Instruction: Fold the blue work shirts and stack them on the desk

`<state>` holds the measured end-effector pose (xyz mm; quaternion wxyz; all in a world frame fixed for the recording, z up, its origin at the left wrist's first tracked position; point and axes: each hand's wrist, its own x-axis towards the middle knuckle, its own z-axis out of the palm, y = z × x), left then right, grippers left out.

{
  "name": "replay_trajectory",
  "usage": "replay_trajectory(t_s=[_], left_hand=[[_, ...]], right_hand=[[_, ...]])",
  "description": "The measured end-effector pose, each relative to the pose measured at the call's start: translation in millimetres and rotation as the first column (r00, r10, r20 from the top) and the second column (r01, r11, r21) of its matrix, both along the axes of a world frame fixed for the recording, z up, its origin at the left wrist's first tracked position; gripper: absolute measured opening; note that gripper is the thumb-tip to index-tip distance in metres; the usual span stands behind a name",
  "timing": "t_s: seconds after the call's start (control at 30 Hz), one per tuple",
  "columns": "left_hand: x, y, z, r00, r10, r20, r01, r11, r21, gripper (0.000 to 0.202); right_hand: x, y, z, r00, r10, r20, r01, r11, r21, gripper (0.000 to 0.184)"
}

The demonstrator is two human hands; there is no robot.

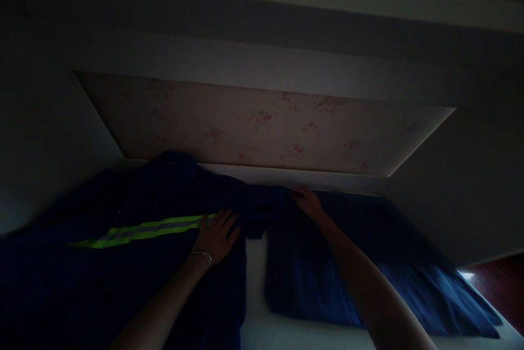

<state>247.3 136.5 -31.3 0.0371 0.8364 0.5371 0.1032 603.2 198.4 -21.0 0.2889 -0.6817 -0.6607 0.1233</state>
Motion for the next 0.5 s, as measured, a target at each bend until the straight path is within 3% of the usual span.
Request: replay_trajectory(t_s=[0.13, 0.23, 0.3, 0.37, 0.43, 0.5], left_hand=[[0.5, 0.1, -5.5, 1.0, 0.008, -0.013, -0.007, 1.0, 0.026, 0.054], [0.3, -1.4, -7.4, 1.0, 0.006, -0.02, -0.005, 0.999, 0.046, 0.053], [0.1, -3.2, -6.6, 1.0, 0.005, -0.017, -0.004, 0.998, 0.063, 0.052], [-0.6, -5.5, -4.6, 1.0, 0.011, -0.005, -0.011, 0.996, 0.085, 0.051], [-1.3, -8.4, -1.5, 1.0, 0.024, 0.018, -0.026, 0.993, 0.112, 0.051], [0.1, -13.3, 3.4, 0.998, 0.032, 0.047, -0.039, 0.989, 0.144, 0.05]], right_hand=[[0.7, -39.6, 11.1, 1.0, -0.017, -0.019, 0.018, 0.997, 0.07, 0.031], [-0.9, -102.6, 27.6, 0.999, -0.03, -0.034, 0.034, 0.99, 0.139, 0.033], [4.3, -166.7, 35.7, 0.995, -0.031, -0.097, 0.046, 0.987, 0.156, 0.034], [17.6, -246.2, 39.6, 0.973, -0.055, -0.222, 0.071, 0.995, 0.064, 0.034], [37.3, -332.1, 42.2, 0.907, -0.189, -0.377, 0.122, 0.973, -0.196, 0.036], [58.8, -410.6, 47.3, 0.792, -0.318, -0.521, 0.068, 0.894, -0.442, 0.037]])
